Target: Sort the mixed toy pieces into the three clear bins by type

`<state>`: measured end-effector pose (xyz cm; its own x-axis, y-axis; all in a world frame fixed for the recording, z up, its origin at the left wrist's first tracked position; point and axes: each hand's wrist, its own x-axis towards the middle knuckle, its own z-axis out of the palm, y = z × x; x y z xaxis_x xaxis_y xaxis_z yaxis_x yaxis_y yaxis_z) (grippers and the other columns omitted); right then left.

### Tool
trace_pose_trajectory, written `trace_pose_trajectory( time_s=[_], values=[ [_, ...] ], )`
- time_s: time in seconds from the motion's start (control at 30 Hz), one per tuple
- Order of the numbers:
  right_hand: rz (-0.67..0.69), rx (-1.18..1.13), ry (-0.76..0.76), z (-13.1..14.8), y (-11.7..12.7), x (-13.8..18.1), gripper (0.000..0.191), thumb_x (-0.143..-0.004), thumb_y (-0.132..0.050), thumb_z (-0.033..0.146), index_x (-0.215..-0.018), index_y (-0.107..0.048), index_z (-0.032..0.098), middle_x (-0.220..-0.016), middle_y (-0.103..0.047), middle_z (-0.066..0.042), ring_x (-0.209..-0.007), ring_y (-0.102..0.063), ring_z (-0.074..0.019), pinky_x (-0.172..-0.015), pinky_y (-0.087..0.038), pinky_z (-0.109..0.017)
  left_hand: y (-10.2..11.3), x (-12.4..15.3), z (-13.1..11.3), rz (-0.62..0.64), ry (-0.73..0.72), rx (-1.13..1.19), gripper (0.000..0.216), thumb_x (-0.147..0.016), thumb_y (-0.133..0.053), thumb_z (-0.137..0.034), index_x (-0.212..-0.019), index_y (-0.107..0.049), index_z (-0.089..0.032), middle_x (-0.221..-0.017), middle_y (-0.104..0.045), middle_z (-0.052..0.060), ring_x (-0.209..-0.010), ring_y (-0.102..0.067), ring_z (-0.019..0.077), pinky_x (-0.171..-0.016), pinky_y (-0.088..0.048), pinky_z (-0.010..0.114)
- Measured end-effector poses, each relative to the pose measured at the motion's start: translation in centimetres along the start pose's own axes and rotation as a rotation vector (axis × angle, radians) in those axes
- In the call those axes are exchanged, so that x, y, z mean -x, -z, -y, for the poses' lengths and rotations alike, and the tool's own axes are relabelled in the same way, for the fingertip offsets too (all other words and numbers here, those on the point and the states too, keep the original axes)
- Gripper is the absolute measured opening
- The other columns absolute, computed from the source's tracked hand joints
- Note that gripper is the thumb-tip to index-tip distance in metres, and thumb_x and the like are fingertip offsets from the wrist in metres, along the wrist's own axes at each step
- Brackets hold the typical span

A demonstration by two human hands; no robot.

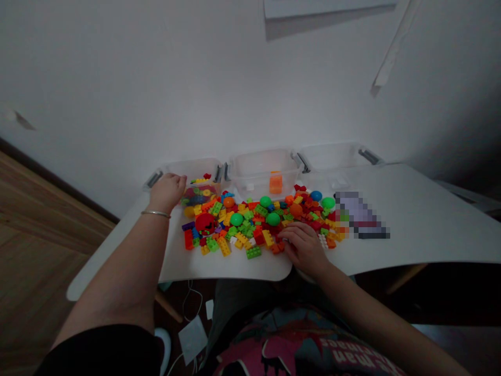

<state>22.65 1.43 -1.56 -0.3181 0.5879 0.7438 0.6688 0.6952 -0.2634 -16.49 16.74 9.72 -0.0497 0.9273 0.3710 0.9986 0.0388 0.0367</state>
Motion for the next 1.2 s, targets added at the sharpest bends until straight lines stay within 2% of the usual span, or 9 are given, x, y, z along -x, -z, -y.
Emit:
trace_pose_trajectory(
  time_s=[0.13, 0.3, 0.4, 0.47, 0.6, 0.67, 0.83, 0.93, 1.2],
  values=[
    [0.024, -0.003, -0.016, 0.1, 0.0, -0.1, 0.017, -0.087, -0.056, 0.015, -0.097, -0.067, 0.023, -0.096, -0.073, -0.002, -0.103, -0.061, -0.0205, -0.096, -0.048, -0.041, -0.2, -0.3, -0.2, 0.106, -0.008, -0.061, 0.060, -0.094, -0.021, -0.041, -0.098, -0.072, -0.011, -0.120, -0.066, 0.020, -0.117, -0.057, 0.0353, -0.110, -0.028, 0.057],
    [0.043, 0.002, -0.024, 0.1, 0.0, -0.1, 0.015, -0.087, -0.056, 0.015, -0.095, -0.067, 0.023, -0.095, -0.073, -0.002, -0.102, -0.061, -0.0211, -0.096, -0.048, -0.040, -0.1, -1.4, -0.5, 0.227, 0.169, -0.063, 0.058, -0.094, -0.027, -0.049, -0.102, -0.073, -0.014, -0.122, -0.066, 0.022, -0.122, -0.054, 0.0425, -0.109, -0.015, 0.070],
    [0.033, 0.013, -0.036, 0.0, -0.1, -0.1, 0.014, -0.086, -0.057, 0.015, -0.095, -0.067, 0.022, -0.096, -0.073, -0.002, -0.102, -0.060, -0.0212, -0.097, -0.047, -0.040, 0.2, -1.3, -0.8, 0.150, 0.186, 0.005, 0.049, -0.094, -0.032, -0.046, -0.105, -0.072, -0.018, -0.120, -0.067, 0.020, -0.120, -0.055, 0.0423, -0.106, -0.017, 0.072],
    [0.012, 0.033, -0.058, -0.1, -0.1, 0.0, 0.016, -0.085, -0.058, 0.014, -0.096, -0.067, 0.021, -0.098, -0.073, -0.003, -0.102, -0.060, -0.0216, -0.098, -0.047, -0.040, 0.7, -0.3, -1.6, 0.028, 0.172, 0.050, 0.042, -0.092, -0.039, -0.042, -0.106, -0.071, -0.020, -0.118, -0.068, 0.018, -0.118, -0.055, 0.0418, -0.106, -0.018, 0.073],
    [-0.015, 0.068, -0.119, -0.3, -0.1, 0.0, 0.019, -0.084, -0.057, 0.014, -0.100, -0.067, 0.021, -0.100, -0.072, -0.004, -0.103, -0.059, -0.0230, -0.098, -0.046, -0.042, 1.7, 4.0, -5.3, -0.273, 0.053, 0.134, 0.030, -0.087, -0.051, -0.034, -0.106, -0.071, -0.022, -0.114, -0.069, 0.014, -0.129, -0.045, 0.0413, -0.110, -0.005, 0.073],
    [-0.027, 0.085, -0.150, -0.3, -0.1, 0.0, 0.020, -0.085, -0.057, 0.015, -0.100, -0.067, 0.021, -0.101, -0.072, -0.005, -0.104, -0.059, -0.0240, -0.099, -0.045, -0.044, 1.7, 7.2, -8.0, -0.328, -0.036, 0.230, 0.029, -0.087, -0.054, -0.033, -0.109, -0.070, -0.024, -0.115, -0.069, 0.011, -0.129, -0.044, 0.0395, -0.111, -0.004, 0.072],
    [-0.019, 0.107, -0.195, -0.5, -0.2, 0.2, 0.024, -0.084, -0.056, 0.016, -0.105, -0.067, 0.021, -0.105, -0.071, -0.006, -0.108, -0.057, -0.0254, -0.102, -0.043, -0.046, -0.1, 15.7, -14.8, -0.230, -0.232, 0.363, 0.034, -0.088, -0.057, -0.030, -0.121, -0.064, -0.028, -0.125, -0.066, 0.006, -0.132, -0.043, 0.0350, -0.114, -0.012, 0.067],
    [-0.015, 0.110, -0.204, -0.6, -0.3, 0.3, 0.028, -0.084, -0.056, 0.017, -0.109, -0.067, 0.021, -0.113, -0.068, -0.008, -0.115, -0.052, -0.0269, -0.105, -0.042, -0.048, -1.6, 19.0, -17.5, -0.140, -0.317, 0.368, 0.034, -0.087, -0.058, -0.027, -0.120, -0.064, -0.028, -0.125, -0.066, 0.006, -0.131, -0.045, 0.0341, -0.115, -0.013, 0.067],
    [0.035, 0.289, -0.228, -2.3, 0.3, -1.7, 0.031, -0.081, -0.060, 0.019, -0.111, -0.070, 0.019, -0.131, -0.058, -0.015, -0.125, -0.044, -0.0354, -0.104, -0.042, -0.056, -3.3, 20.5, -19.4, -0.113, -0.421, 0.365, 0.029, -0.088, -0.056, -0.024, -0.115, -0.066, -0.026, -0.126, -0.065, 0.008, -0.129, -0.048, 0.0339, -0.114, -0.021, 0.067]
  ],
)
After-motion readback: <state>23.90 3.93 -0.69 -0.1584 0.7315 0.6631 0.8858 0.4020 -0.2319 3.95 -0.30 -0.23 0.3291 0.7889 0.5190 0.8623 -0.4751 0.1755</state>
